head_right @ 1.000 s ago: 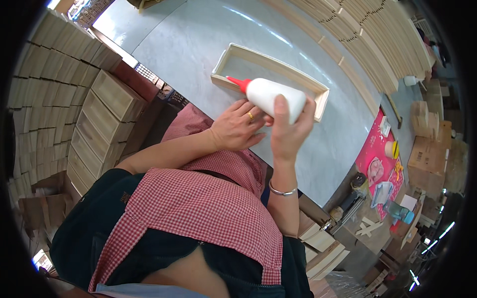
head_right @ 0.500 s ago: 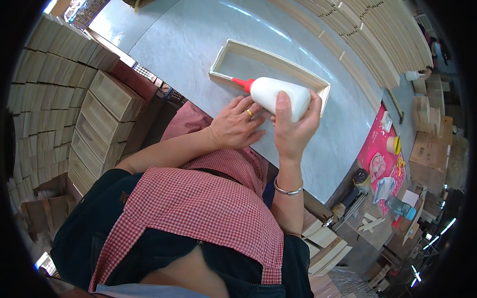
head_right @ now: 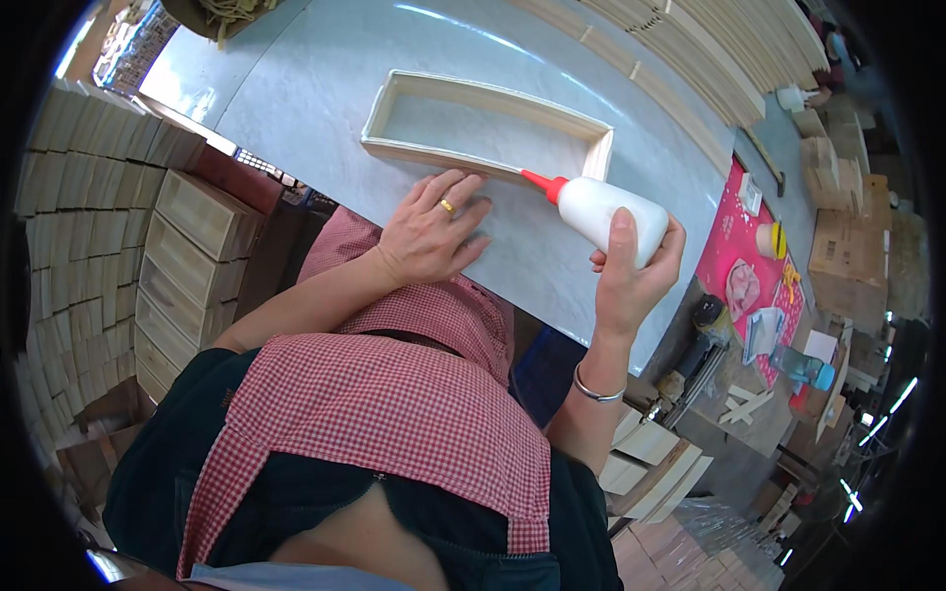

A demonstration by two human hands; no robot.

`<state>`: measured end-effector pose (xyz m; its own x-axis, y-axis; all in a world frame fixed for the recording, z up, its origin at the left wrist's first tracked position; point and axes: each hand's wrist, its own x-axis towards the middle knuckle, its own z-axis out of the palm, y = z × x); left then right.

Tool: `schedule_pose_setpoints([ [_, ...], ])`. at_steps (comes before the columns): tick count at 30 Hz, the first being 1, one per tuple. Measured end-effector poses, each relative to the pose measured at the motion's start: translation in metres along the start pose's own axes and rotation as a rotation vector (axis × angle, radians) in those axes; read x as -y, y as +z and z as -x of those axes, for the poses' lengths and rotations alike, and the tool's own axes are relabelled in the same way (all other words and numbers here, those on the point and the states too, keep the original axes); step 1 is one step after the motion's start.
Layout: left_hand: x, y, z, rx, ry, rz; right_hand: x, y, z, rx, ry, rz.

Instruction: Assemble wooden boxes by joining pre-cut wooden panels using a glue bottle and a pneumatic nail gun.

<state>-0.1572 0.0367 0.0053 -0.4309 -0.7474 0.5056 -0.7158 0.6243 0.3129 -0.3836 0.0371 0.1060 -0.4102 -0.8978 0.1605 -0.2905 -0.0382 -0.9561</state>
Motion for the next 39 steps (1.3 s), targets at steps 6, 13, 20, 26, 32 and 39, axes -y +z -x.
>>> schedule_pose_setpoints([
  [6,-0.001,-0.001,0.000,0.022,-0.009,-0.008,-0.006,-0.031,-0.006,-0.089,0.003,0.050],
  [13,-0.002,-0.001,0.000,0.030,-0.002,-0.048,-0.013,-0.057,-0.011,-0.155,0.000,0.085],
  [20,-0.004,-0.001,0.000,0.069,-0.037,-0.011,-0.023,-0.062,-0.019,-0.193,-0.002,0.068],
  [26,-0.008,-0.005,-0.007,0.047,-0.005,0.002,-0.053,-0.073,-0.042,-0.377,-0.075,0.054],
  [32,-0.012,-0.006,-0.009,0.076,-0.033,-0.001,-0.102,-0.121,-0.112,-0.759,-0.143,0.137],
  [39,-0.019,-0.002,-0.016,0.123,-0.030,-0.023,-0.165,-0.198,-0.209,-0.624,0.198,0.652],
])
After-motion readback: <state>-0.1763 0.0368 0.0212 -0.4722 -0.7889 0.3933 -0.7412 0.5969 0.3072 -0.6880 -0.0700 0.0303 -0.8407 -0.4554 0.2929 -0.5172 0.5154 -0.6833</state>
